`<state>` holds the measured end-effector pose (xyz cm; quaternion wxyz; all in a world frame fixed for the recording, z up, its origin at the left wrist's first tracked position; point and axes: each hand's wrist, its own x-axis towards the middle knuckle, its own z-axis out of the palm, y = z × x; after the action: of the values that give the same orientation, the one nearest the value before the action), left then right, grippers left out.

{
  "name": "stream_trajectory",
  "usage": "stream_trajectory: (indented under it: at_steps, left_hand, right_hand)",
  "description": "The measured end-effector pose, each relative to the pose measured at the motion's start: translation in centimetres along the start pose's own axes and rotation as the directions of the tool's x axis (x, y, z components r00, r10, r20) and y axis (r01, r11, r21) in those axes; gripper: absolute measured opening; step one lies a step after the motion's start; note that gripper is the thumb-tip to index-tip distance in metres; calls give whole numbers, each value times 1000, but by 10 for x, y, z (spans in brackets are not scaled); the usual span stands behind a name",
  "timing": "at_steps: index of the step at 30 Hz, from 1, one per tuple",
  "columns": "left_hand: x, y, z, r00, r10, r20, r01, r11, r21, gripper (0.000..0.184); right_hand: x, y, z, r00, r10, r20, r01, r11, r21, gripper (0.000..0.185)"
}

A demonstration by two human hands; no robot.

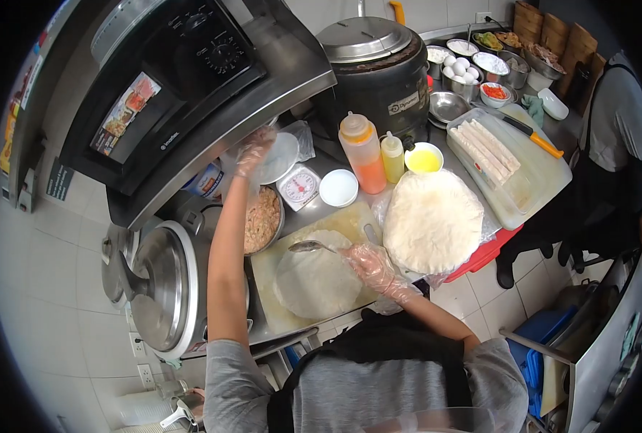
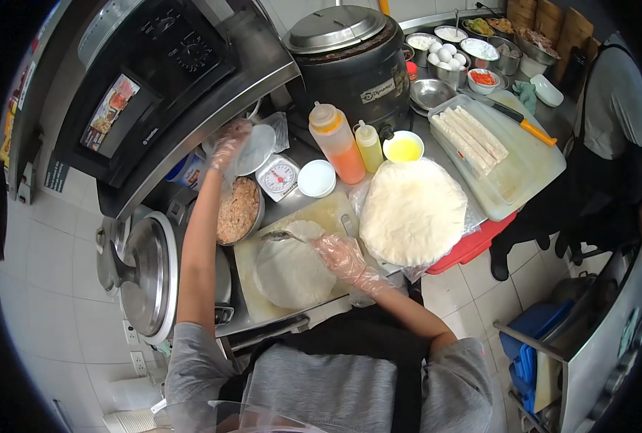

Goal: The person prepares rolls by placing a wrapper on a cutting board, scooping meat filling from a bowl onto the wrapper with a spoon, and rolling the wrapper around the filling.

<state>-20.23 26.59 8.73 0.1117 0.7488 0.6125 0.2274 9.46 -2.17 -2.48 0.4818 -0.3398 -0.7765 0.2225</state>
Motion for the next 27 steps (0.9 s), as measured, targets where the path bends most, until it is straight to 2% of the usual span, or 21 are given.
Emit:
stream_trajectory:
  at_steps: [2, 3, 7, 9, 10, 11, 12, 13, 15, 16, 17, 19, 23, 26, 27]
  left_hand:
    - [24, -37, 22, 990, 95, 107, -125, 940, 318, 41]
    - [26, -42, 32, 990, 89, 113, -124, 924, 361, 41]
    - [19, -63, 64, 985, 170, 40, -174, 938, 301, 42]
    - [17, -81, 85, 952, 301, -44, -284, 930, 233, 42]
    - [19, -91, 92, 911, 407, -70, -376, 887, 268, 42]
    - [19, -97, 96, 849, 524, -71, -471, 810, 351, 42]
    - [22, -106, 94, 782, 617, 88, -507, 547, 667, 45]
    - [22, -107, 89, 685, 686, 244, -485, 181, 856, 48]
    - [19, -107, 87, 741, 593, 316, -454, 95, 886, 49]
    - [14, -88, 80, 844, 485, 229, -447, 402, 799, 47]
    - [9, -69, 72, 924, 340, 176, -369, 670, 644, 45]
    - [6, -47, 59, 962, 267, 47, -257, 841, 476, 42]
    - [-31, 47, 14, 961, 158, -228, -111, 973, 204, 41]
    - [-72, 74, -17, 919, 287, -271, -260, 957, 131, 38]
    - [-89, 74, -20, 902, 276, -332, -283, 959, 30, 37]
  right_hand:
    - [-1, 0, -3, 999, -8, -37, 9, 1000, 25, 35]
    - [-1, 0, -5, 999, 13, -34, -12, 1000, 26, 35]
    - [-9, 7, -8, 997, 68, -31, -68, 997, 27, 37]
    - [-11, 10, -8, 996, 73, -48, -72, 997, 24, 37]
    - [-11, 10, -8, 996, 71, -60, -70, 997, 21, 37]
    - [-10, 11, -9, 995, 68, -71, -66, 998, 18, 37]
    - [-10, 11, -9, 996, 63, -68, -62, 998, 16, 37]
    - [-10, 11, -9, 996, 58, -64, -57, 998, 15, 37]
    - [-10, 11, -7, 997, 44, -64, -43, 999, 22, 38]
    - [-10, 13, -4, 997, 34, -70, -32, 999, 32, 38]
    - [-10, 14, -2, 997, 23, -75, -20, 999, 41, 38]
    - [-6, 9, -3, 999, 31, -44, -29, 999, 40, 39]
    - [-7, 5, 3, 997, 74, 34, -76, 995, 59, 33]
    - [-3, 3, 7, 995, 87, 45, -87, 996, 19, 37]
    - [-1, 2, 8, 994, 101, 47, -102, 994, 24, 37]
